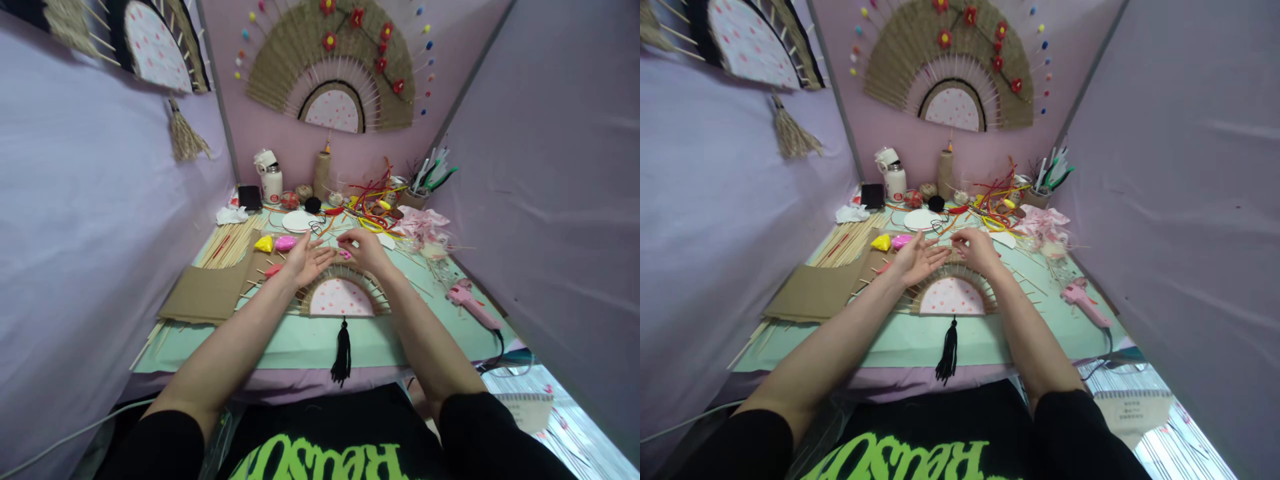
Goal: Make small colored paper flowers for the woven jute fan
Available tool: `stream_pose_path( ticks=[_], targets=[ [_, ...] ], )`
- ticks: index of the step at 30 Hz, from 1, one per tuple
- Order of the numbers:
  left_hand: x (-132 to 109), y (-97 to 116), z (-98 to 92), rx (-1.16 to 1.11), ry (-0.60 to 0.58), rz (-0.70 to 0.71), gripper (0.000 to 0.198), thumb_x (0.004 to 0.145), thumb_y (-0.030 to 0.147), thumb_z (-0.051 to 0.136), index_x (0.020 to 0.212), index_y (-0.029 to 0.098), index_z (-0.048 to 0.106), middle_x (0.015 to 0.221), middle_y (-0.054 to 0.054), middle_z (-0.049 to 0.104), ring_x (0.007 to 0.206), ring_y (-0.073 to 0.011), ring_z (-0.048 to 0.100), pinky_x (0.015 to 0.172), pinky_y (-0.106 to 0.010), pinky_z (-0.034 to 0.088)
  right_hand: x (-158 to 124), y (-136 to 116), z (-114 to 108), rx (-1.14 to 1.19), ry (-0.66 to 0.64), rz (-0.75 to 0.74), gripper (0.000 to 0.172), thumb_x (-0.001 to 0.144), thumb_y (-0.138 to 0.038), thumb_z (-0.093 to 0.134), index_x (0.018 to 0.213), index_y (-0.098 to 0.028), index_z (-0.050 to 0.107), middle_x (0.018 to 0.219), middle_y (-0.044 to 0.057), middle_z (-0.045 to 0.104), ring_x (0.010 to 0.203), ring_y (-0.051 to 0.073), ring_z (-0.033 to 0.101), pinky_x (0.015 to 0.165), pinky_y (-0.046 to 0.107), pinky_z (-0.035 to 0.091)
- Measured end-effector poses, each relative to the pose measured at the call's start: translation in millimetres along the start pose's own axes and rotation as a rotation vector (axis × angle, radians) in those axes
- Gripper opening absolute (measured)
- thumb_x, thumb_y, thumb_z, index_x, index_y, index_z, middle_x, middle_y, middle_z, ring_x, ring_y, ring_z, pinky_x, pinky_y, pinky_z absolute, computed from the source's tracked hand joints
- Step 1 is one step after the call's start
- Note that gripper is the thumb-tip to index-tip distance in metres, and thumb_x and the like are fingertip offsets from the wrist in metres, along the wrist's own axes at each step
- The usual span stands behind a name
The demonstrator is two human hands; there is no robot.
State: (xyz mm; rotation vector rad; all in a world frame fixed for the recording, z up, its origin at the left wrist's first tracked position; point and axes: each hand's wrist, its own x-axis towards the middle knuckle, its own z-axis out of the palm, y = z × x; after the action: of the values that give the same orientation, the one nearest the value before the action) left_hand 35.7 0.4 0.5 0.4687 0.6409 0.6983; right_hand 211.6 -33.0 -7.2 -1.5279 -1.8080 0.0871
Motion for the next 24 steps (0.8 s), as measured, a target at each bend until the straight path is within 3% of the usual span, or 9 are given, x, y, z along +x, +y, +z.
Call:
stream_pose_path(
  ticks=[3, 6, 14, 19, 24],
  targets=[
    [-1, 4, 0.3, 0.002, 0.018, 0.043, 0.037, 0.090, 0.050, 0.046, 0.098, 0.014, 0.055, 0.094, -0.013, 0.062, 0.092, -0.0218, 0.068, 0.075, -0.028, 0.055, -1, 20, -4, -0.123, 0.013, 0.140, 0.013, 0.078, -0.015, 0.062, 0.087, -0.018, 0.070, 0.084, 0.004, 0.071, 0.076, 0.016, 0.061, 0.072, 0.026, 0.042],
    [-1, 7, -0.5, 0.007, 0.013, 0.050, 0.027, 0.092, 0.040, 0.047, 0.095, 0.014, 0.055, 0.091, -0.011, 0.063, 0.090, -0.0206, 0.069, 0.073, -0.026, 0.055, -6, 26, 1, -0.222, -0.069, 0.198, 0.009, 0.078, -0.019, 0.062, 0.083, -0.020, 0.070, 0.082, 0.003, 0.071, 0.076, 0.016, 0.061, 0.071, 0.026, 0.041],
    [1, 7, -1.7, 0.028, 0.043, 0.072, 0.018, 0.092, 0.029, 0.047, 0.090, 0.014, 0.057, 0.086, -0.010, 0.063, 0.088, -0.0199, 0.069, 0.072, -0.025, 0.056, -9, 14, 10, -0.417, -0.212, 0.178, 0.016, 0.083, -0.021, 0.056, 0.086, -0.021, 0.072, 0.088, 0.005, 0.071, 0.089, 0.019, 0.060, 0.082, 0.029, 0.038],
    [1, 6, -2.1, 0.040, 0.031, 0.076, 0.014, 0.090, 0.023, 0.049, 0.089, 0.013, 0.058, 0.084, -0.010, 0.064, 0.088, -0.0201, 0.070, 0.072, -0.025, 0.055, -11, 14, 12, -0.476, -0.231, 0.170, 0.020, 0.086, -0.023, 0.054, 0.090, -0.020, 0.073, 0.098, 0.009, 0.068, 0.101, 0.023, 0.057, 0.085, 0.031, 0.038],
    [0, 6, -1.1, 0.048, 0.036, 0.074, 0.012, 0.089, 0.021, 0.049, 0.089, 0.013, 0.058, 0.084, -0.010, 0.064, 0.086, -0.0200, 0.070, 0.071, -0.025, 0.056, -13, 19, 8, -0.409, -0.205, 0.153, 0.025, 0.089, -0.026, 0.050, 0.094, -0.019, 0.073, 0.097, 0.008, 0.068, 0.097, 0.021, 0.058, 0.083, 0.029, 0.040]
  ],
)
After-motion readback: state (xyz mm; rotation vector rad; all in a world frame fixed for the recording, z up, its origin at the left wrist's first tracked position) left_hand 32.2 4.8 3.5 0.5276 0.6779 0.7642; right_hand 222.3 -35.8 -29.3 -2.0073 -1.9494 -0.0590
